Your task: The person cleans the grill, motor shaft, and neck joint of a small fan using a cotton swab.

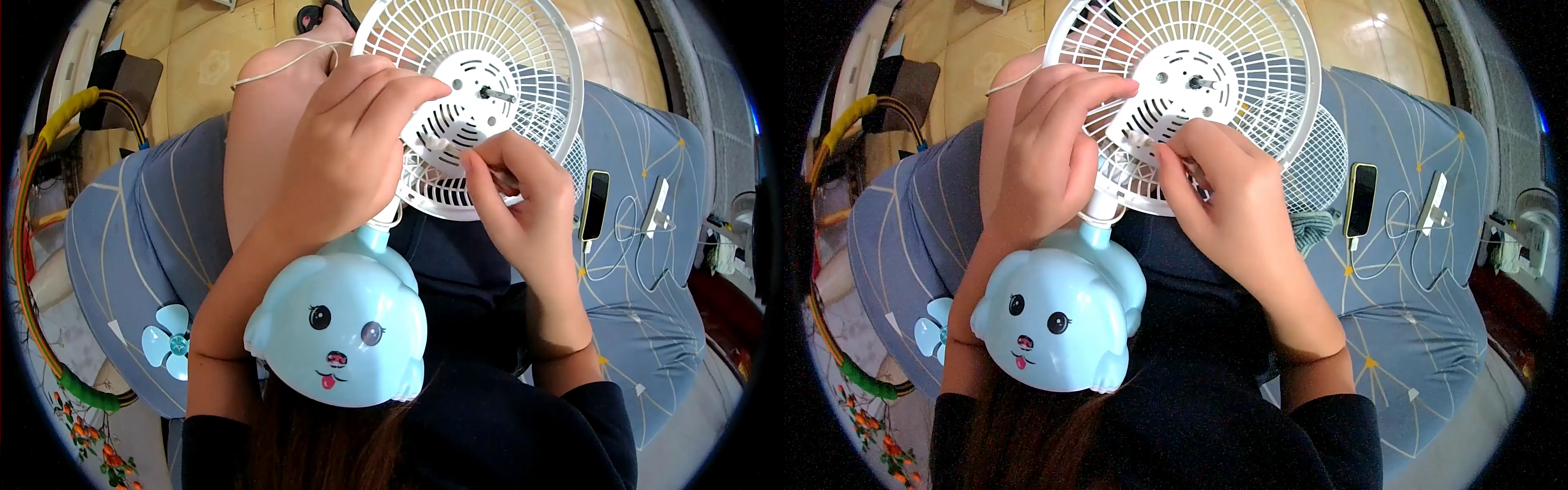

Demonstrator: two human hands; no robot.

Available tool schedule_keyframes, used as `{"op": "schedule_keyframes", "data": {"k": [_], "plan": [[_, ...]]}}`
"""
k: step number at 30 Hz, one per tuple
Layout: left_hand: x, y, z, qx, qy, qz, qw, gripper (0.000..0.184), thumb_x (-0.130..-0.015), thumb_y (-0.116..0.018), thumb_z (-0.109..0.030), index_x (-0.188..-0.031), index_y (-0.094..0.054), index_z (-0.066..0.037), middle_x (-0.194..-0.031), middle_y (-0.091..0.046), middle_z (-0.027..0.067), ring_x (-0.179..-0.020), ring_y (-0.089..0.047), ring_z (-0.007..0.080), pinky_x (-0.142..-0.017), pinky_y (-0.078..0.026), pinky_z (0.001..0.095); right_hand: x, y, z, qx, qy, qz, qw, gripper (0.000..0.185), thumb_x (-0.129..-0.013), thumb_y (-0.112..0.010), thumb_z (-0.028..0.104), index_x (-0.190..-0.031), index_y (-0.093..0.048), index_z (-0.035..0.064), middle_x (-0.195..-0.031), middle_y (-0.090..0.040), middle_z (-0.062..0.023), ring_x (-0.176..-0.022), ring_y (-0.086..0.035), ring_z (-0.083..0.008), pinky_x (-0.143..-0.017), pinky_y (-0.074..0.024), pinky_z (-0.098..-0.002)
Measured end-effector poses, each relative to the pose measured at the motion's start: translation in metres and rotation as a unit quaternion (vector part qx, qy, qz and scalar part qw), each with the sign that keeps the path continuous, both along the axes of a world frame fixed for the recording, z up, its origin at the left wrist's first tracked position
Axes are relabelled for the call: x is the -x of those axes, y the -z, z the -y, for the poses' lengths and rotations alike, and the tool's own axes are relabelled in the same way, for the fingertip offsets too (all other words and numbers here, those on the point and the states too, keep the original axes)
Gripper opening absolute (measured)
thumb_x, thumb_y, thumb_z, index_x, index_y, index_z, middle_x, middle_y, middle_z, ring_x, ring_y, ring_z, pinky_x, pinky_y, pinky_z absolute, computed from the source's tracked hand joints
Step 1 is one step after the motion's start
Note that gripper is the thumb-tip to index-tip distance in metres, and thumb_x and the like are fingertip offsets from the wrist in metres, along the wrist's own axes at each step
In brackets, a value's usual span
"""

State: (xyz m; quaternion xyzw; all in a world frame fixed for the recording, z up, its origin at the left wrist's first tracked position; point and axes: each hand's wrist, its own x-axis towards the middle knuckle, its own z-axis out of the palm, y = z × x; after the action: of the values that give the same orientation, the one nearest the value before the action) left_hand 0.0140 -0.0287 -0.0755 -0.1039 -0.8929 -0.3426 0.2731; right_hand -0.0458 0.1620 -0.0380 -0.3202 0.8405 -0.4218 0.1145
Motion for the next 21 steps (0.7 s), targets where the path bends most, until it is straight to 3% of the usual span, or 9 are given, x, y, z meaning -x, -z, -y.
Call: {"op": "schedule_keyframes", "data": {"k": [6, 9, 15, 18, 21], "plan": [[-0.001, -0.001, 0.001, 0.001, -0.002, 0.006, 1.000, 0.053, -0.069, -0.046, 0.016, -0.116, -0.064, 0.000, -0.110, -0.065, 0.0163, -0.110, -0.057, 0.0339, -0.097, -0.044, 0.0425, -0.002, 0.010, 0.007, -0.003, 0.001, 0.006, 1.000, 0.012, -0.088, -0.070, 0.006, -0.085, -0.062, -0.0013, -0.072, -0.061, -0.0138, -0.058, -0.060, -0.0261, -0.054, -0.0475, -0.0342], [0.000, 0.002, 0.001, -0.002, -0.001, 0.008, 1.000, 0.053, -0.069, -0.046, 0.016, -0.117, -0.065, 0.000, -0.110, -0.065, 0.0163, -0.111, -0.057, 0.0341, -0.097, -0.044, 0.0427, 0.000, 0.007, 0.004, -0.024, -0.015, 0.002, 1.000, 0.012, -0.088, -0.068, 0.001, -0.080, -0.060, -0.0022, -0.066, -0.055, -0.0023, -0.057, -0.044, -0.0068, -0.051, -0.0363, -0.0221], [-0.002, 0.002, 0.003, -0.005, -0.008, 0.012, 1.000, 0.054, -0.069, -0.047, 0.016, -0.117, -0.064, -0.001, -0.112, -0.064, 0.0146, -0.113, -0.055, 0.0333, -0.098, -0.043, 0.0426, 0.003, 0.004, -0.009, -0.017, 0.003, 0.030, 0.999, 0.012, -0.089, -0.067, 0.001, -0.080, -0.061, -0.0026, -0.066, -0.052, 0.0008, -0.057, -0.040, -0.0051, -0.050, -0.0300, -0.0214], [-0.002, 0.003, 0.003, -0.004, -0.005, 0.011, 1.000, 0.054, -0.069, -0.046, 0.016, -0.117, -0.064, -0.001, -0.113, -0.064, 0.0139, -0.113, -0.055, 0.0331, -0.099, -0.043, 0.0426, 0.001, 0.005, -0.006, 0.014, 0.009, 0.035, 0.999, 0.012, -0.090, -0.067, 0.001, -0.081, -0.062, -0.0031, -0.067, -0.054, 0.0010, -0.058, -0.043, -0.0049, -0.051, -0.0333, -0.0212], [-0.001, 0.002, 0.003, 0.000, -0.002, 0.013, 1.000, 0.053, -0.070, -0.046, 0.015, -0.117, -0.064, -0.001, -0.112, -0.064, 0.0138, -0.113, -0.055, 0.0331, -0.099, -0.043, 0.0428, -0.002, 0.008, 0.002, 0.022, 0.005, 0.020, 1.000, 0.010, -0.087, -0.070, 0.005, -0.083, -0.063, -0.0015, -0.071, -0.061, -0.0119, -0.057, -0.060, -0.0203, -0.052, -0.0466, -0.0319]]}}
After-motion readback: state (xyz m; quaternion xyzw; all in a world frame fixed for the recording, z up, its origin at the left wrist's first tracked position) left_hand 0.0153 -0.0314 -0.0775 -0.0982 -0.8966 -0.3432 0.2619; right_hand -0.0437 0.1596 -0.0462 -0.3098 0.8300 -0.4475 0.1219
